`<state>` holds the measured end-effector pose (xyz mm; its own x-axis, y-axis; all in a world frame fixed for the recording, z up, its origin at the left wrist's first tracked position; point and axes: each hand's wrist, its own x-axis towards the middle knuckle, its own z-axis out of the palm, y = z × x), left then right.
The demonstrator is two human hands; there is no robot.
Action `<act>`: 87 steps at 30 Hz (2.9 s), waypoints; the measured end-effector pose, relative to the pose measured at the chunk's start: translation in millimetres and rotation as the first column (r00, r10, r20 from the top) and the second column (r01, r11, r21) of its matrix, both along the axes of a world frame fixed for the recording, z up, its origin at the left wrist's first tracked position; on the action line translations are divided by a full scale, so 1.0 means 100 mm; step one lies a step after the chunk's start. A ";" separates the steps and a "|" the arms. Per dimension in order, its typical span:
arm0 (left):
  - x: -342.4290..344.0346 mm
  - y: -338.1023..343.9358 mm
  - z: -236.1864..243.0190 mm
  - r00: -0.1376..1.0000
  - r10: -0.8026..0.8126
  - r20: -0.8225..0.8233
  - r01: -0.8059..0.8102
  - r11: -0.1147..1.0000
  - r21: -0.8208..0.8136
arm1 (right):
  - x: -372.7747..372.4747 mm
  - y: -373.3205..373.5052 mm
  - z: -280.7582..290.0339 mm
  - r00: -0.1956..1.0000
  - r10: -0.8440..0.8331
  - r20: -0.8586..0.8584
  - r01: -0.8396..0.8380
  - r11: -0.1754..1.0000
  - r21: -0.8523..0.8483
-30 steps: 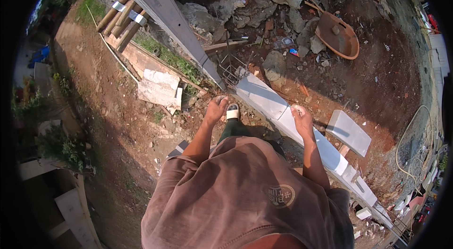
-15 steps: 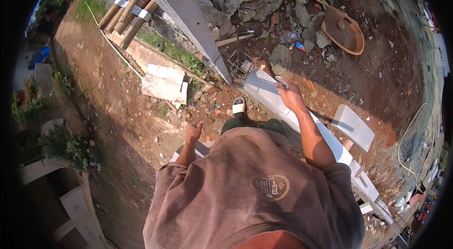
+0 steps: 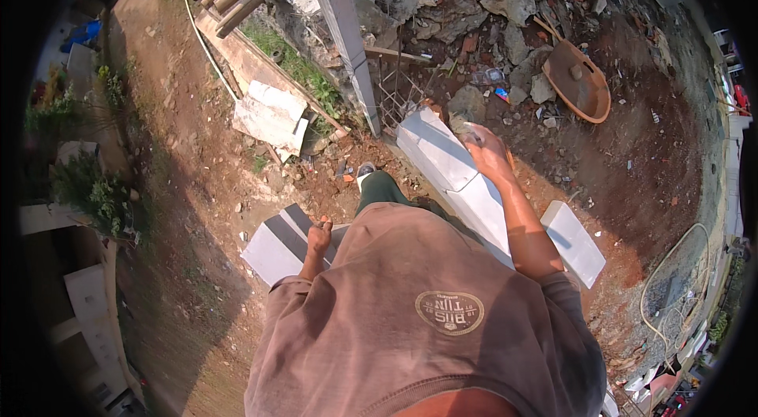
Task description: The person scoops mortar from a bucket with a trowel and applies it to the joints of a low wall made of concrete blocks. They then pick up a concrete block, place it on the wall, and adjust its position. The person repeats the process of applying mortar and placing blocks to extend the wall.
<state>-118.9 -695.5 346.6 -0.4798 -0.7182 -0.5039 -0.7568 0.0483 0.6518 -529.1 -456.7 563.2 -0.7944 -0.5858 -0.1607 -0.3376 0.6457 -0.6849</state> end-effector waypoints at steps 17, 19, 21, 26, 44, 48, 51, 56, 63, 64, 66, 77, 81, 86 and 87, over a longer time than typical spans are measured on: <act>-0.10 -1.44 0.55 0.998 -0.048 0.050 0.046 0.998 0.045 | -0.42 -1.32 -0.08 0.903 0.405 -0.146 -0.274 0.802 0.530; -0.10 -1.69 0.52 1.000 -0.022 0.018 0.022 1.000 0.010 | -0.46 -1.36 -0.09 0.857 0.470 -0.212 -0.293 0.782 0.550; -0.12 -1.94 0.45 0.999 -0.049 0.011 0.049 0.999 0.004 | -0.50 -1.39 -0.16 0.845 0.457 -0.277 -0.255 0.800 0.543; -0.39 -1.94 0.50 0.998 -0.044 0.046 0.044 0.999 0.000 | -0.49 -1.43 -0.26 0.877 0.346 -0.333 -0.168 0.871 0.462; -1.94 -1.36 0.97 0.898 -0.435 -0.067 0.435 0.900 -0.008 | -0.36 -1.49 -0.30 0.943 0.151 -0.295 -0.033 0.929 0.370; -2.31 -1.12 0.99 0.875 -0.471 -0.111 0.473 0.881 -0.006 | -0.33 -1.45 -0.25 0.944 0.165 -0.287 -0.037 0.914 0.403; -2.38 -1.02 1.05 0.871 -0.476 -0.124 0.483 0.875 0.034 | -0.41 -1.40 -0.29 0.945 0.215 -0.248 -0.091 0.898 0.431; -2.19 -0.98 0.93 0.868 -0.497 -0.026 0.497 0.867 0.034 | -0.43 -1.38 -0.25 0.921 0.337 -0.197 -0.249 0.895 0.369; -2.28 -0.75 1.09 0.867 -0.494 -0.057 0.498 0.864 0.081 | -0.55 -1.39 -0.32 0.852 0.440 -0.283 -0.254 0.821 0.511; -2.37 -0.70 1.11 0.854 -0.517 -0.062 0.520 0.853 0.046 | -0.57 -1.39 -0.34 0.855 0.442 -0.271 -0.265 0.822 0.505; -2.62 -0.60 1.11 0.829 -0.555 -0.070 0.555 0.832 -0.026 | -0.62 -1.42 -0.37 0.855 0.454 -0.250 -0.291 0.820 0.493; -3.66 -0.02 1.11 0.893 -0.449 -0.034 0.446 0.893 -0.064 | -0.59 -1.59 -0.59 0.926 0.283 -0.251 -0.202 0.931 0.305; -3.67 0.08 0.92 0.930 -0.342 -0.134 0.330 0.938 -0.105 | -0.61 -1.59 -0.59 0.948 0.217 -0.235 -0.148 0.949 0.278; -3.54 0.06 0.87 0.918 -0.379 -0.122 0.367 0.924 -0.109 | -0.56 -1.62 -0.58 0.955 0.211 -0.210 -0.139 0.940 0.312; -3.54 0.08 0.81 0.915 -0.371 -0.156 0.339 0.920 -0.197 | -0.53 -1.63 -0.52 0.954 0.216 -0.206 -0.138 0.930 0.340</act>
<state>-472.6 -687.9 427.7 -0.7922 -0.5466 -0.2713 -0.5350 0.4084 0.7395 -582.6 -620.1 511.2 -0.7202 -0.6694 -0.1825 -0.5929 0.7304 -0.3392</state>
